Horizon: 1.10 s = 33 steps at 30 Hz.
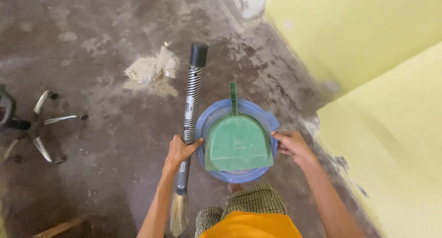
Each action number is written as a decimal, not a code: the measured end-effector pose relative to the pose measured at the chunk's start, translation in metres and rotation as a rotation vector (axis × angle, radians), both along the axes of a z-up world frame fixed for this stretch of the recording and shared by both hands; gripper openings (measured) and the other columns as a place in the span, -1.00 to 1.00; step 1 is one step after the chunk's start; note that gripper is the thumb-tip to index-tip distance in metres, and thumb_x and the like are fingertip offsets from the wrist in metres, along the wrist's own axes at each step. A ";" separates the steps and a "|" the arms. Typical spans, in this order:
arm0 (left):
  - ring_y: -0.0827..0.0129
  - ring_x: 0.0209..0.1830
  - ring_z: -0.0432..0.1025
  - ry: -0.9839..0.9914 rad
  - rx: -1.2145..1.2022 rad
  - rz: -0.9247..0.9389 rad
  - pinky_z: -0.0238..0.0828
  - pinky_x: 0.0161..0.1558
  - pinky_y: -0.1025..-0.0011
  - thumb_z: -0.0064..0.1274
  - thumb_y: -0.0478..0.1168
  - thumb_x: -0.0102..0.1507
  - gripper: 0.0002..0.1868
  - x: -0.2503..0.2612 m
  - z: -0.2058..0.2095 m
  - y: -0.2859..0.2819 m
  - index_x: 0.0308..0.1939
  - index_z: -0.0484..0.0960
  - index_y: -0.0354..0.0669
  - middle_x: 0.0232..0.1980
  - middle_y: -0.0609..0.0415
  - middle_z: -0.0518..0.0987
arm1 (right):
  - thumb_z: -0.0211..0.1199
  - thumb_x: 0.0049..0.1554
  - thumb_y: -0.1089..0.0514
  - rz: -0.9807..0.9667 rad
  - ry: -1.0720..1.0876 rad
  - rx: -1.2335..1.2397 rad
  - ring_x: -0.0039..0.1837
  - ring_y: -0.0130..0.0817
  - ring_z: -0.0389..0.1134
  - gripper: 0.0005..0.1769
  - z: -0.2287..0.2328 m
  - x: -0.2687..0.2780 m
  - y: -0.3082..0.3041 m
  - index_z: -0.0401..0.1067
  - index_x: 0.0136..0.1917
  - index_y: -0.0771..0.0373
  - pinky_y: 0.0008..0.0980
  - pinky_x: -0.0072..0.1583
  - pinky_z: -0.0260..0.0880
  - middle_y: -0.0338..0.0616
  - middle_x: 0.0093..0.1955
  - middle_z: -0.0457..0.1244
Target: Sweeping dirt and debris from a floor into a dustpan and emptying it into a trash bin.
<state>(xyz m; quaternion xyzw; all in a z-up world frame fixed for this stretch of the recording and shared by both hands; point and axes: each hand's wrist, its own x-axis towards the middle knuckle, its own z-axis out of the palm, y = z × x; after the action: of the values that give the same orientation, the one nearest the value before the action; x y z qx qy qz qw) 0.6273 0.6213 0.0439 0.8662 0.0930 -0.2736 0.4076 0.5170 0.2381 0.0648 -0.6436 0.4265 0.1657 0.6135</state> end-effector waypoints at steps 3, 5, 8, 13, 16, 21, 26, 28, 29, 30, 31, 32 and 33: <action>0.29 -0.49 0.55 -0.038 0.003 0.032 0.48 -0.30 0.17 0.43 0.10 -0.03 -0.51 0.048 -0.017 0.017 -0.52 0.63 -0.29 -0.51 -0.07 0.62 | 0.39 0.09 0.00 0.032 0.054 -0.003 -0.08 -0.36 0.42 -0.63 -0.004 0.067 0.012 0.56 0.05 0.32 -0.27 0.02 0.48 -0.20 -0.09 0.43; 0.28 -0.50 0.53 -0.019 0.014 0.065 0.47 -0.31 0.14 0.42 0.10 0.00 -0.48 0.079 -0.008 0.020 -0.53 0.61 -0.34 -0.52 -0.09 0.61 | 0.40 0.11 -0.02 0.078 0.029 0.029 -0.10 -0.36 0.39 -0.61 -0.027 0.106 0.008 0.56 0.03 0.35 -0.28 0.00 0.45 -0.19 -0.12 0.39; 0.28 -0.51 0.51 -0.015 0.002 0.113 0.46 -0.32 0.12 0.40 0.09 0.02 -0.47 0.129 -0.013 0.028 -0.53 0.60 -0.37 -0.53 -0.10 0.61 | 0.40 0.11 -0.02 0.116 0.006 0.068 -0.13 -0.37 0.37 -0.63 -0.045 0.169 0.010 0.56 0.00 0.33 -0.29 -0.01 0.43 -0.20 -0.16 0.36; 0.27 -0.48 0.53 -0.029 -0.022 0.161 0.47 -0.30 0.13 0.40 0.09 0.02 -0.48 0.216 -0.051 0.045 -0.50 0.61 -0.38 -0.51 -0.11 0.63 | 0.40 0.08 0.00 0.096 0.041 0.079 -0.12 -0.38 0.39 -0.69 -0.071 0.269 0.025 0.55 -0.04 0.28 -0.28 -0.01 0.45 -0.22 -0.16 0.37; 0.25 -0.45 0.58 -0.053 -0.014 0.142 0.48 -0.28 0.15 0.42 0.09 -0.01 -0.48 0.275 -0.084 0.054 -0.47 0.64 -0.36 -0.49 -0.12 0.64 | 0.37 0.10 -0.03 0.137 0.064 0.038 -0.13 -0.41 0.38 -0.69 -0.084 0.324 0.034 0.58 -0.05 0.26 -0.32 -0.02 0.44 -0.24 -0.17 0.38; 0.23 -0.44 0.59 0.015 -0.014 0.113 0.49 -0.28 0.13 0.40 0.09 0.01 -0.48 0.374 -0.108 0.067 -0.45 0.64 -0.38 -0.48 -0.15 0.65 | 0.39 0.13 -0.02 0.054 0.059 0.031 -0.18 -0.44 0.33 -0.69 -0.104 0.402 0.060 0.59 -0.03 0.28 -0.37 -0.09 0.38 -0.26 -0.20 0.34; 0.29 -0.44 0.56 0.072 0.020 0.080 0.47 -0.31 0.15 0.44 0.08 0.01 -0.44 0.464 -0.155 0.075 -0.51 0.63 -0.44 -0.49 -0.12 0.64 | 0.36 0.11 -0.02 -0.025 0.109 0.032 -0.17 -0.43 0.35 -0.69 -0.141 0.458 0.078 0.60 -0.04 0.27 -0.39 -0.07 0.40 -0.23 -0.19 0.37; 0.33 -0.45 0.56 0.063 -0.024 0.103 0.46 -0.31 0.19 0.45 0.04 -0.01 -0.50 0.491 -0.165 0.074 -0.51 0.64 -0.38 -0.50 -0.08 0.64 | 0.36 0.10 -0.01 -0.074 0.119 0.026 -0.15 -0.43 0.37 -0.68 -0.143 0.471 0.087 0.60 -0.04 0.29 -0.39 -0.04 0.43 -0.22 -0.18 0.38; 0.34 -0.48 0.55 0.024 -0.071 0.097 0.45 -0.33 0.20 0.44 0.02 -0.02 -0.55 0.507 -0.170 0.070 -0.51 0.64 -0.34 -0.51 -0.05 0.64 | 0.36 0.12 -0.02 -0.067 0.122 0.014 -0.15 -0.38 0.37 -0.64 -0.147 0.480 0.088 0.58 -0.05 0.36 -0.35 -0.05 0.43 -0.16 -0.18 0.38; 0.35 -0.50 0.53 -0.014 -0.119 0.092 0.44 -0.35 0.21 0.42 -0.01 -0.03 -0.60 0.523 -0.176 0.066 -0.50 0.65 -0.30 -0.52 -0.01 0.64 | 0.36 0.14 -0.02 -0.060 0.125 0.002 -0.16 -0.32 0.37 -0.60 -0.151 0.489 0.087 0.56 -0.06 0.43 -0.31 -0.05 0.44 -0.11 -0.18 0.38; 0.35 -0.50 0.53 -0.006 -0.119 0.076 0.44 -0.35 0.21 0.42 -0.01 -0.03 -0.60 0.538 -0.185 0.063 -0.50 0.65 -0.30 -0.52 -0.01 0.64 | 0.36 0.14 -0.02 -0.075 0.132 0.002 -0.16 -0.32 0.37 -0.60 -0.158 0.497 0.087 0.56 -0.06 0.43 -0.31 -0.05 0.44 -0.11 -0.18 0.38; 0.36 -0.51 0.50 0.015 -0.122 0.046 0.42 -0.36 0.21 0.42 -0.02 -0.01 -0.59 0.552 -0.195 0.059 -0.51 0.64 -0.32 -0.53 -0.01 0.62 | 0.36 0.14 -0.01 -0.113 0.127 0.018 -0.14 -0.34 0.39 -0.61 -0.165 0.503 0.086 0.56 -0.04 0.42 -0.33 -0.03 0.44 -0.11 -0.16 0.39; 0.36 -0.52 0.47 0.038 -0.123 0.023 0.41 -0.38 0.20 0.43 -0.02 0.00 -0.58 0.563 -0.204 0.056 -0.52 0.64 -0.34 -0.53 -0.01 0.60 | 0.36 0.14 0.00 -0.143 0.123 0.036 -0.12 -0.36 0.40 -0.62 -0.172 0.510 0.085 0.56 -0.02 0.40 -0.34 -0.01 0.44 -0.12 -0.14 0.39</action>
<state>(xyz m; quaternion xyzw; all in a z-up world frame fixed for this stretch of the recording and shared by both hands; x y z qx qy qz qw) 1.1904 0.6777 -0.1604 0.8331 0.0938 -0.2903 0.4614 1.0266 0.3230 -0.1071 -0.5891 0.5052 0.1683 0.6078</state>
